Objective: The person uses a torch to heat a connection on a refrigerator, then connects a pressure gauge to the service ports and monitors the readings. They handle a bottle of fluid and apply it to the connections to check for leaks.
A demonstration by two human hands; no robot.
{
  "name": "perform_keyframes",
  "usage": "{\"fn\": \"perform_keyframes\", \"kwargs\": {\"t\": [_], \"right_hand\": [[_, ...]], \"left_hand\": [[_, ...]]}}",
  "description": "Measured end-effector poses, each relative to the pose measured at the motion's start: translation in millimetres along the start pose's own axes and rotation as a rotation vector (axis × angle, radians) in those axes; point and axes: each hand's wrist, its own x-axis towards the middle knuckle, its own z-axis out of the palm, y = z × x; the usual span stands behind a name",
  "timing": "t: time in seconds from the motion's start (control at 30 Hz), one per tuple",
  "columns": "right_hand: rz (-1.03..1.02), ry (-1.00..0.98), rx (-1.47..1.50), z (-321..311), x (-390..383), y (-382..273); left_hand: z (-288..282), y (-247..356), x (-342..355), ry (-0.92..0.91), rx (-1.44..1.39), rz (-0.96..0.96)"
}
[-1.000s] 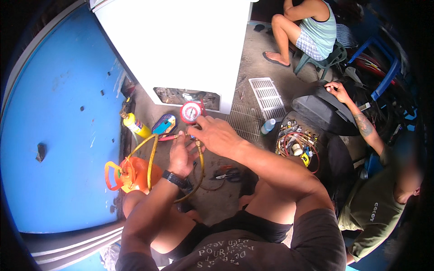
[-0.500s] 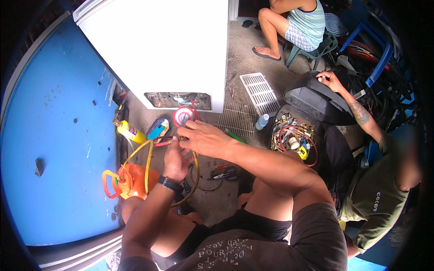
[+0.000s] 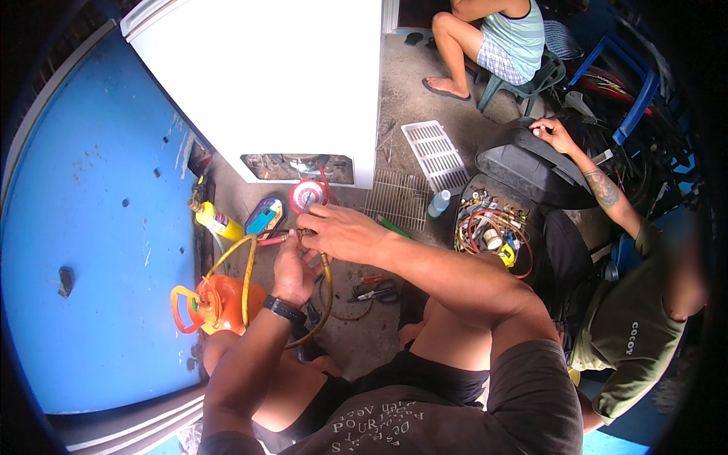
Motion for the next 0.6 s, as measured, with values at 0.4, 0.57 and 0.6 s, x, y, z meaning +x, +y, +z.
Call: {"fn": "perform_keyframes", "kwargs": {"t": [0.4,0.57,0.6], "right_hand": [[0.013,-0.027,0.011,2.1,-0.6,2.1],[0.012,-0.009,0.01,2.6,-1.9,1.6],[0.013,-0.007,0.01,3.3,-2.4,1.8]], "left_hand": [[-3.9,-1.1,3.4,-0.026,0.018,-0.013],[-3.5,-1.1,2.3,-0.027,0.009,-0.017],[-2.9,-1.0,2.1,-0.029,0.007,-0.018]]}}
